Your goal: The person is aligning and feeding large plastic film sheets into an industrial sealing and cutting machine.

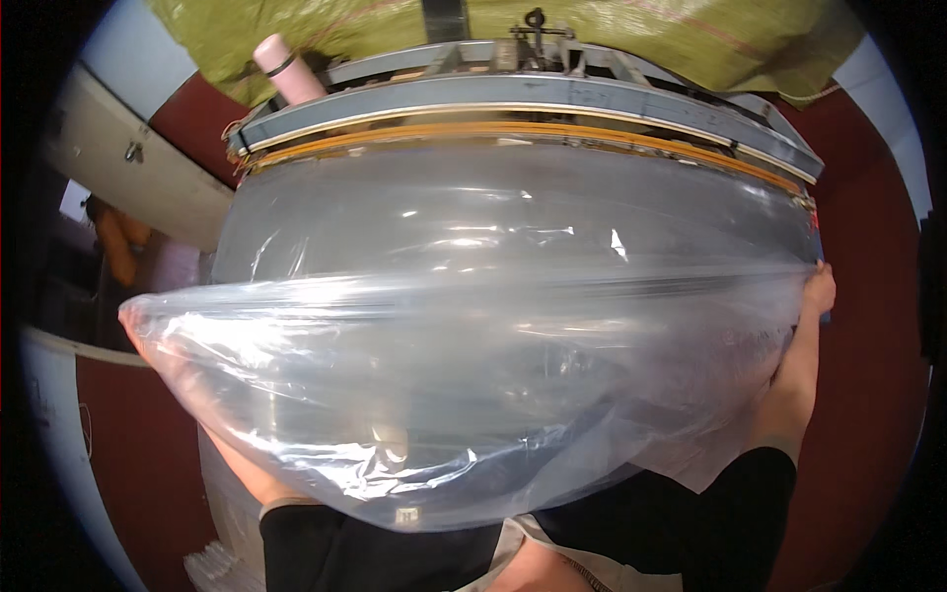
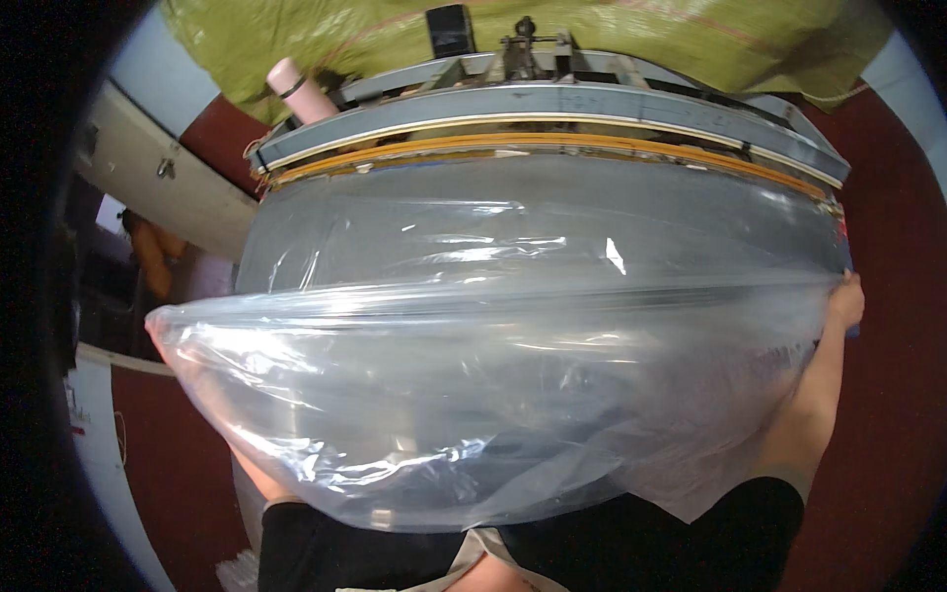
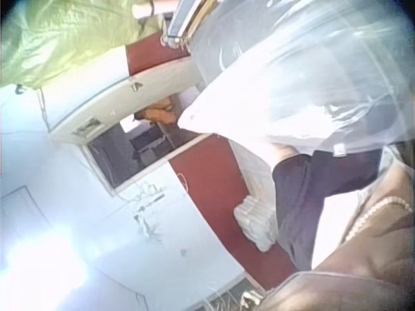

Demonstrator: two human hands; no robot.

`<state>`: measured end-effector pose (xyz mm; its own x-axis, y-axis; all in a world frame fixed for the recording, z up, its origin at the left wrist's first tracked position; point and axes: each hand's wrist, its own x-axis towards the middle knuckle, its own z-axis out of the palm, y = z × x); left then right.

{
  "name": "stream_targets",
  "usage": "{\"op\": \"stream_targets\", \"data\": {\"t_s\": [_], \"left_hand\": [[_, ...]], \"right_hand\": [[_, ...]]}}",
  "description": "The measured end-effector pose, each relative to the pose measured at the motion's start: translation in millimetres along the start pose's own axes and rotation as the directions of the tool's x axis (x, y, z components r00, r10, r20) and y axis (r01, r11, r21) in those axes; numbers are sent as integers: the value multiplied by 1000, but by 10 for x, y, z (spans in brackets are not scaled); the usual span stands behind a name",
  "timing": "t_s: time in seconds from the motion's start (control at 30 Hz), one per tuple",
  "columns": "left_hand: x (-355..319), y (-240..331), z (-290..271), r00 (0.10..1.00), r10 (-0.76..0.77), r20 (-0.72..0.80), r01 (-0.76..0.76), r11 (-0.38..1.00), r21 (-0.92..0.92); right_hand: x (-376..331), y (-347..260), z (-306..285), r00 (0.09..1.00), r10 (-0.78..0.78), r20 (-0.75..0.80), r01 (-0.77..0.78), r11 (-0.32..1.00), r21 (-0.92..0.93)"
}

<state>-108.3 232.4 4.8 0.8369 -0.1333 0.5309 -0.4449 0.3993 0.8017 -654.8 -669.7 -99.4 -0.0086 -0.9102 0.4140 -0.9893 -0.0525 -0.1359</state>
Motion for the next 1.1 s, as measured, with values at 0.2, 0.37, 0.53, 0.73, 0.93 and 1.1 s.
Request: {"op": "stream_targets", "data": {"t_s": [0.2, 0.37, 0.53, 0.73, 0.93, 1.1], "left_hand": [[542, 442, 875, 941, 337, -15, -115, 362, 925], [-221, -257, 2779, 406, -156, 901, -831, 347, 435], [-311, -1200, 1537, 737, -553, 389, -513, -82, 855], [-147, -1280, 2147, 753, -441, 488, -495, 109, 862], [-311, -1714, 2626, 622, -241, 745, -654, 363, 664], [-239, -1926, 2835, 787, -167, 595, -513, 359, 780]], "right_hand": [[39, -93, 80, 999, 15, 37, -15, 1000, 5], [-71, 15, -122, 999, 45, 2, -45, 998, -36], [3, -47, 35, 1000, -10, -4, 10, 1000, -27], [77, 101, 19, 1000, -1, -17, -1, 997, -75], [34, 25, -3, 999, 45, 21, -45, 999, 4], [426, 782, 416, 999, 46, 9, -45, 863, 503]]}}
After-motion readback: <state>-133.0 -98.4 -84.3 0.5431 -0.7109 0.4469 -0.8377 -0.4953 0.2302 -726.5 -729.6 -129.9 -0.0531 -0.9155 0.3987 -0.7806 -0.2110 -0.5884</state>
